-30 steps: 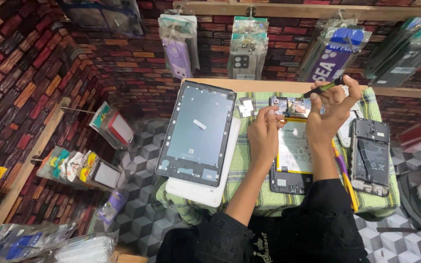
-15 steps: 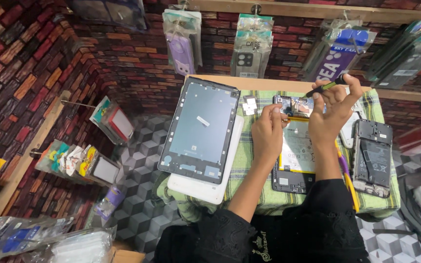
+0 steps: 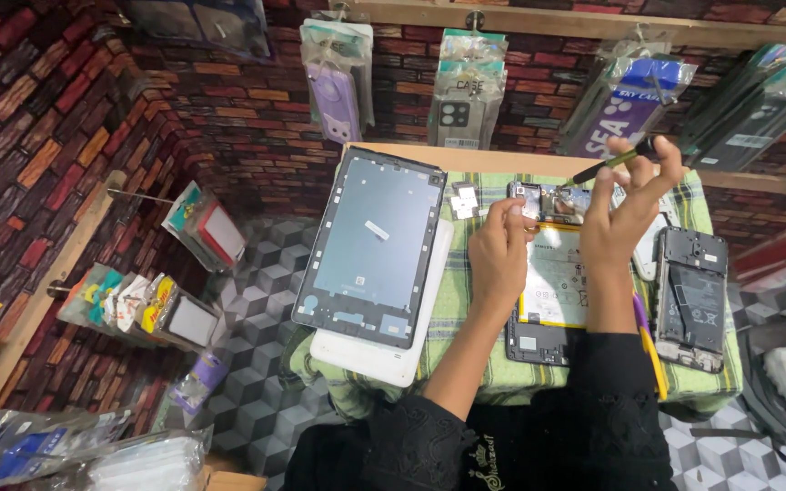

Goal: The person uses a screwdriver to remove screws from a disassembled tablet on a workbench. They carefully unscrew multiple fasteners around the internal frame and battery area while handling the device with both hands.

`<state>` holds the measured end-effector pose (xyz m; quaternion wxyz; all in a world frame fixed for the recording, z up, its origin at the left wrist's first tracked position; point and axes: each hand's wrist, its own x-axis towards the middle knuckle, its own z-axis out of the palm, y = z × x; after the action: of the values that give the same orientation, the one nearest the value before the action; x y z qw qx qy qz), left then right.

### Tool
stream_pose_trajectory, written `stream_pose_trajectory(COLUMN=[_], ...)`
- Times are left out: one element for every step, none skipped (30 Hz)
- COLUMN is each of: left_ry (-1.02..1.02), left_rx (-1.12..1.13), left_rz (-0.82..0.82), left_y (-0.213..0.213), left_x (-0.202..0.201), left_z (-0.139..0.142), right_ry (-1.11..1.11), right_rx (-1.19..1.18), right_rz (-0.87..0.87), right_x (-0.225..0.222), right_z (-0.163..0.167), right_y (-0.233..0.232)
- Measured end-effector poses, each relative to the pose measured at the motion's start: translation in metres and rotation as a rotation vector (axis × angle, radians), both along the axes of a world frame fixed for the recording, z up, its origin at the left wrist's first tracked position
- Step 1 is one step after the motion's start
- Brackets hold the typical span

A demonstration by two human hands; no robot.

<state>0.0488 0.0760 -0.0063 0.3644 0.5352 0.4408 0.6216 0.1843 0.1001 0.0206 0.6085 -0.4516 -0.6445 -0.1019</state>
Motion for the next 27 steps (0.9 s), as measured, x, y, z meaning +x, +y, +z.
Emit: stream_pose_trajectory(left_ry=[-0.002,-0.003,-0.003,0.008,0.017,0.027,0.021,0.016,0.010,0.000,-0.008,-0.017,-0.011,-0.006,-0.001,0.005,0.012,0.019,0.007,-0.006,-0.019,-0.010,-0.001,0.008,0.012,0.017,0.020], left_rx=[-0.002,-0.007,-0.013,-0.012,-0.011,-0.010,-0.009,-0.009,-0.009,-0.011,-0.013,-0.013,-0.016,-0.020,-0.024,-0.020,-0.016,-0.014,-0.014,-0.015,-0.017,-0.016,-0.015,-0.015,-0.015,-0.015,-0.016], left_rz=[0.000,0.000,-0.001,0.001,0.003,0.005,0.002,0.000,-0.001,-0.004,-0.007,-0.010,-0.009,-0.007,-0.006,-0.004,-0.001,0.003,0.000,-0.004,-0.009,-0.006,-0.004,-0.001,-0.001,0.000,0.001], left_y=[0.001,0.000,0.000,0.000,0.000,-0.001,0.000,0.000,0.000,0.000,0.000,0.000,0.001,0.000,0.000,0.000,0.001,0.002,0.002,0.002,0.003,0.003,0.003,0.003,0.004,0.004,0.004], left_x=[0.000,0.001,0.000,0.000,0.000,-0.001,-0.001,-0.001,-0.001,-0.001,-0.001,-0.001,-0.002,-0.003,-0.003,-0.003,-0.003,-0.003,-0.003,-0.003,-0.003,-0.002,-0.002,-0.003,-0.003,-0.003,-0.003], left_z=[0.001,0.001,0.002,0.002,0.002,0.002,0.002,0.001,0.001,0.001,0.001,0.001,0.001,0.000,-0.001,-0.001,-0.001,-0.001,-0.002,-0.003,-0.003,-0.004,-0.004,-0.005,-0.005,-0.006,-0.006], right_ry=[0.006,0.013,0.016,0.021,0.025,0.004,-0.016,-0.035,-0.053,-0.070,-0.086,-0.045,-0.005,0.034,0.017,0.001,-0.015,-0.019,-0.022,-0.026,-0.011,0.005,0.022,0.027,0.033,0.038,0.027], right_rx=[-0.001,-0.005,-0.008,-0.010,-0.012,-0.011,-0.010,-0.009,0.001,0.011,0.021,-0.006,-0.033,-0.061,-0.035,-0.007,0.021,0.015,0.011,0.005,0.004,0.002,0.000,0.001,0.004,0.006,0.005], right_rz=[0.030,0.061,0.015,-0.030,-0.075,-0.069,-0.064,-0.056,-0.049,-0.042,-0.034,-0.074,-0.113,-0.152,-0.125,-0.098,-0.069,-0.060,-0.050,-0.040,-0.064,-0.086,-0.107,-0.071,-0.034,0.004,0.011], right_x=[0.001,0.001,0.001,0.000,0.000,-0.001,-0.002,-0.003,-0.003,-0.004,-0.004,-0.005,-0.006,-0.006,-0.005,-0.006,-0.006,-0.005,-0.005,-0.006,-0.007,-0.007,-0.008,-0.008,-0.009,-0.008,-0.008], right_z=[0.000,-0.001,-0.001,-0.001,-0.001,-0.001,-0.002,-0.002,-0.002,-0.003,-0.003,-0.004,-0.005,-0.006,-0.008,-0.009,-0.010,-0.011,-0.011,-0.012,-0.013,-0.014,-0.015,-0.016,-0.016,-0.017,-0.017], right_y=[0.000,-0.001,-0.002,-0.003,-0.004,-0.006,-0.007,-0.008,-0.008,-0.008,-0.008,-0.007,-0.006,-0.006,-0.007,-0.007,-0.006,-0.006,-0.005,-0.004,-0.002,-0.001,0.000,0.000,0.000,0.000,-0.001])
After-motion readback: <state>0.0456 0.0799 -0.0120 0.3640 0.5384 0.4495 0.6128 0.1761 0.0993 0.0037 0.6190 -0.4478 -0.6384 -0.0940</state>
